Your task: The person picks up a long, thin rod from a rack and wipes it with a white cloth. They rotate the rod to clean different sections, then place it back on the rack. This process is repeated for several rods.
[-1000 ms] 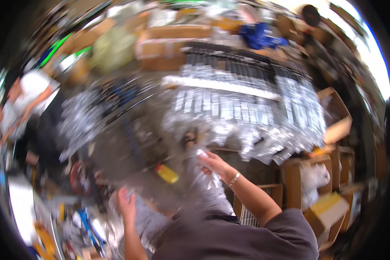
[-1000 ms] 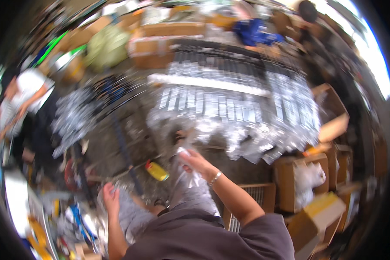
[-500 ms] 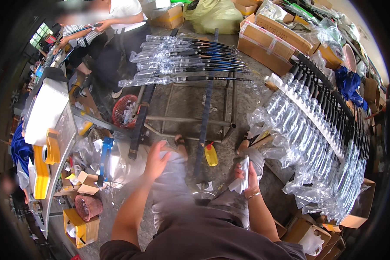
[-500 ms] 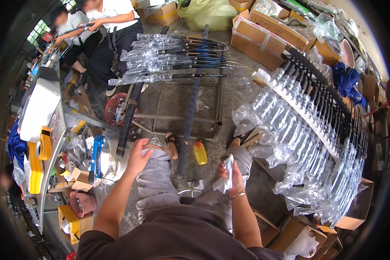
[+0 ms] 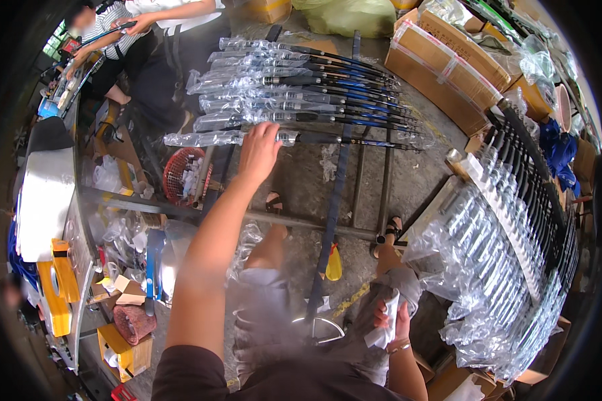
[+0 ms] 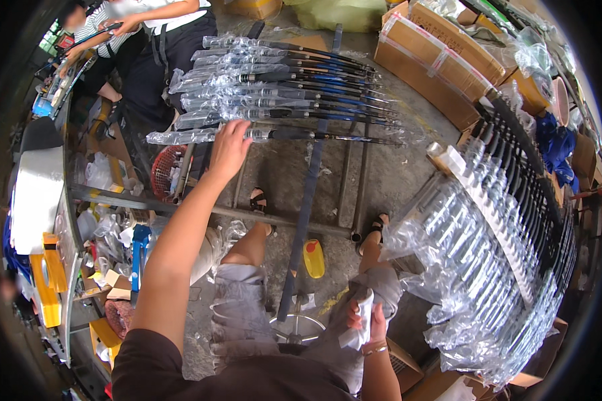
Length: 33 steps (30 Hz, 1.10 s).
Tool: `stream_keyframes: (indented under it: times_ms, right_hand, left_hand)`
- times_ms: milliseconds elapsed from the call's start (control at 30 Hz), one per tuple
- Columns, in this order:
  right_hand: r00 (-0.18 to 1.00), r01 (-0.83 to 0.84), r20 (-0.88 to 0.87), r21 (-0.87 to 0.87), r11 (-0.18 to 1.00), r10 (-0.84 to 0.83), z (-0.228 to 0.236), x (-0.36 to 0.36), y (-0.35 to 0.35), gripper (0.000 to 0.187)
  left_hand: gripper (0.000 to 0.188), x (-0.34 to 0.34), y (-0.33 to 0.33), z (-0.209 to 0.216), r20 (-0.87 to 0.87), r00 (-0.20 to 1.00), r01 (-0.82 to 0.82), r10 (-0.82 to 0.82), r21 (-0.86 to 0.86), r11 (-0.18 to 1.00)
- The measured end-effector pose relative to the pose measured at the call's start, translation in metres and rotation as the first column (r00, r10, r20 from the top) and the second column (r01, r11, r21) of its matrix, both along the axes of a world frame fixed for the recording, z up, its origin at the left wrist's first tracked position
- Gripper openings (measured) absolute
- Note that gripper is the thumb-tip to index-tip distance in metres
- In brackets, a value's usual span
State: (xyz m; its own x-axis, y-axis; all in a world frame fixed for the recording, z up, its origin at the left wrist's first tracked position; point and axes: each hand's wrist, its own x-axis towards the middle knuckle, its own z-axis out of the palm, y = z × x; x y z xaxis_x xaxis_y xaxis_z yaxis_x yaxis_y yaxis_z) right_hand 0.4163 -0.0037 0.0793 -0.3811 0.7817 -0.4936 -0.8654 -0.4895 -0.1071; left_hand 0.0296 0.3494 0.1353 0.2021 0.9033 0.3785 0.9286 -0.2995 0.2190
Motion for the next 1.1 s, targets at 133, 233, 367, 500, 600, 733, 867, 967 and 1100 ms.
stream_keyframes:
  times_ms: [133,233,367,500,600,733,867,967,1100]
  right_hand:
    - [1.0,-0.007,-0.016,-0.024,1.0,0.007,-0.006,0.003,-0.002,0.056]
    - [0.997,-0.014,-0.079,-0.028,1.0,0.012,-0.007,0.006,0.001,0.056]
    - [0.993,-0.013,-0.121,-0.027,1.0,0.01,-0.006,0.008,0.002,0.056]
    - [0.987,-0.038,-0.159,0.007,0.999,0.039,-0.006,0.01,0.002,0.057]
    - [0.987,-0.02,-0.16,-0.015,1.0,0.017,-0.012,0.012,-0.004,0.057]
    - [0.992,-0.034,-0.126,-0.022,0.999,0.031,-0.015,0.012,-0.009,0.054]
    - [0.995,-0.041,-0.089,-0.031,0.999,0.038,-0.008,0.007,-0.003,0.047]
    - [0.994,0.004,-0.109,0.001,1.0,-0.003,-0.007,0.001,-0.002,0.04]
    - [0.989,-0.042,0.15,0.186,0.982,0.014,-0.006,-0.007,0.007,0.031]
  left_hand:
    - [0.029,-0.02,0.055,-0.009,-0.114,0.993,-0.038,0.034,-0.033,0.999]
    - [0.031,-0.037,0.081,-0.022,-0.219,0.976,-0.029,0.009,-0.088,0.996]
    - [0.036,-0.028,0.093,-0.024,-0.291,0.956,-0.029,-0.028,-0.192,0.981]
    - [0.032,-0.028,0.094,-0.027,-0.268,0.962,-0.006,-0.045,-0.19,0.982]
    - [0.029,-0.036,0.083,-0.019,-0.229,0.972,0.02,-0.046,-0.116,0.993]
    - [0.029,-0.046,0.059,0.021,-0.215,0.974,0.068,-0.065,0.004,0.998]
    - [0.03,-0.045,0.03,0.091,-0.17,0.984,0.074,-0.052,0.124,0.99]
    - [0.03,-0.035,-0.007,0.153,-0.054,0.998,0.033,-0.023,0.186,0.982]
    - [0.03,-0.025,-0.069,0.211,0.051,0.999,-0.018,0.009,0.171,0.985]
